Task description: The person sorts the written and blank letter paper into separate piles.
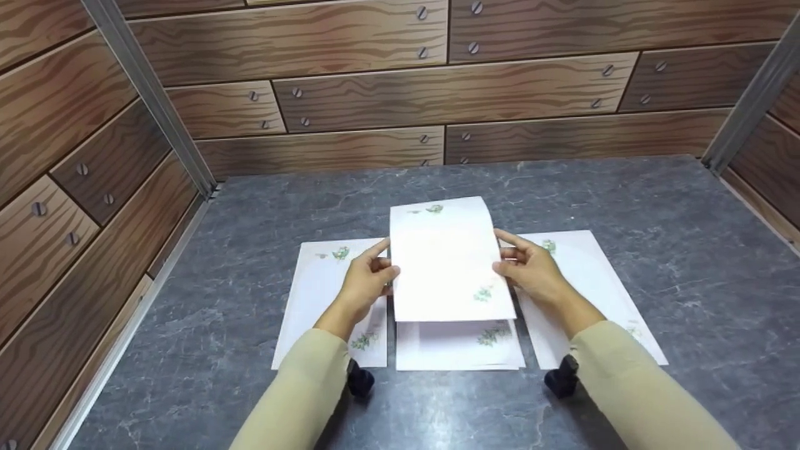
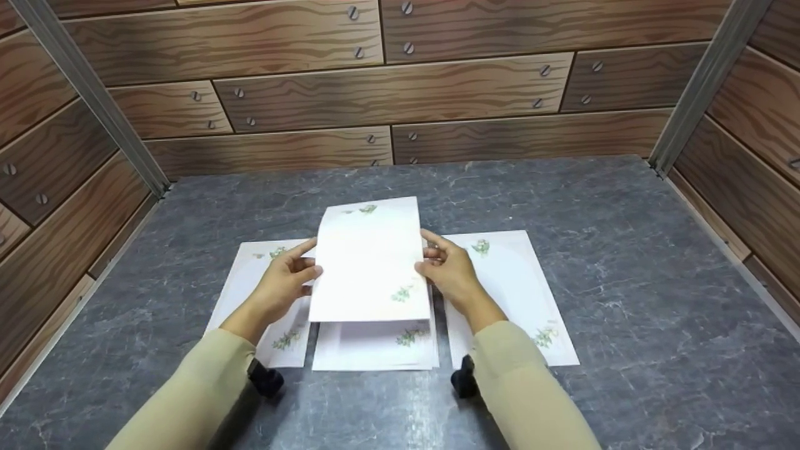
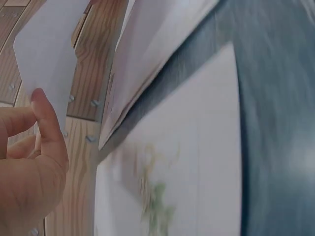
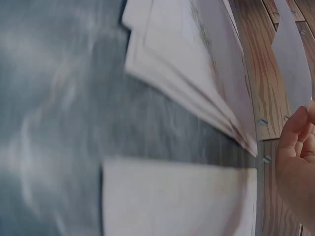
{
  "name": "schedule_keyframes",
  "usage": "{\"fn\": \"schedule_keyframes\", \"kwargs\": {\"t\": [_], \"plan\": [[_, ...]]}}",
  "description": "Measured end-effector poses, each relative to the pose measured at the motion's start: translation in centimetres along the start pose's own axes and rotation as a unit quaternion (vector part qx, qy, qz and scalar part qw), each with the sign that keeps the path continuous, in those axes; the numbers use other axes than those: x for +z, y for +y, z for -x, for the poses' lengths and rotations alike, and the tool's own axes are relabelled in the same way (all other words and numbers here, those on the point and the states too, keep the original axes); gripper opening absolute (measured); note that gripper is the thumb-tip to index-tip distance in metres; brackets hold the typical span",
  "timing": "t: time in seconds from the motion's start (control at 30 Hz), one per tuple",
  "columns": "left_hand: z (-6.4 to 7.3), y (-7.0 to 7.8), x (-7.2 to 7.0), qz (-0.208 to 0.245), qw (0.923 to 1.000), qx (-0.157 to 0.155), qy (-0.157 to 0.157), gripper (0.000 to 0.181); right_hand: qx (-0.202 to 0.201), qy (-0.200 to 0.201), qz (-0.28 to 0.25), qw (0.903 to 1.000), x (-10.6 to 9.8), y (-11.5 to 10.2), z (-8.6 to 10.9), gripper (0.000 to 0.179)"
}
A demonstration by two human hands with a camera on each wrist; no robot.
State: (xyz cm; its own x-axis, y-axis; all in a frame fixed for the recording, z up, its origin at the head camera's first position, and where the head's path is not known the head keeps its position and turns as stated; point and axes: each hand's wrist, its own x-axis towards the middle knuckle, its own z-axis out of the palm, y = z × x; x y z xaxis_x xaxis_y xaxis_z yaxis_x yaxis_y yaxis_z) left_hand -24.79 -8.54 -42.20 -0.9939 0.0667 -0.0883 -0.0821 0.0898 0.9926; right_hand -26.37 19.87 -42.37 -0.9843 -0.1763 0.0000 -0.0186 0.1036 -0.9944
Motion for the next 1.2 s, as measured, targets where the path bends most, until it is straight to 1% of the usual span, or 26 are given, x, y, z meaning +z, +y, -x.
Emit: {"fn": "schedule_keyframes", "kwargs": {"t": [0.1,0.2,0.4,0.5,0.67,0.9,1.07,1.2], "plan": [[-0.1,0.0,1.1,0.003,1.0000,-0.002,-0.008,0.061,0.004,-0.006,0.009,0.9999,-1.3,-0.1,0.3,0.065],[-0.1,0.0,2.1,0.001,1.0000,-0.006,-0.008,0.061,0.010,-0.010,0.016,0.9998,-2.4,-0.1,0.6,0.065],[-0.3,0.1,4.3,0.014,0.9999,-0.007,0.001,0.061,0.022,-0.009,0.017,0.9996,-4.2,-0.2,1.2,0.066],[-0.3,0.2,5.3,0.011,0.9999,-0.006,0.004,0.062,0.019,-0.011,0.013,0.9997,-5.1,-0.1,1.4,0.067],[0.0,0.4,7.0,0.006,1.0000,-0.004,0.001,0.060,0.021,-0.018,0.012,0.9995,-6.8,0.1,2.1,0.068],[0.3,0.4,9.8,0.017,0.9998,-0.010,-0.007,0.059,0.024,-0.036,0.015,0.9990,-9.5,0.6,3.3,0.070],[0.5,0.4,11.7,0.020,0.9996,-0.017,-0.005,0.059,0.024,-0.041,0.006,0.9988,-11.3,0.9,4.1,0.071],[0.7,0.3,13.1,0.020,0.9997,-0.014,-0.001,0.058,0.027,-0.044,0.003,0.9986,-12.5,1.1,4.6,0.071]]}}
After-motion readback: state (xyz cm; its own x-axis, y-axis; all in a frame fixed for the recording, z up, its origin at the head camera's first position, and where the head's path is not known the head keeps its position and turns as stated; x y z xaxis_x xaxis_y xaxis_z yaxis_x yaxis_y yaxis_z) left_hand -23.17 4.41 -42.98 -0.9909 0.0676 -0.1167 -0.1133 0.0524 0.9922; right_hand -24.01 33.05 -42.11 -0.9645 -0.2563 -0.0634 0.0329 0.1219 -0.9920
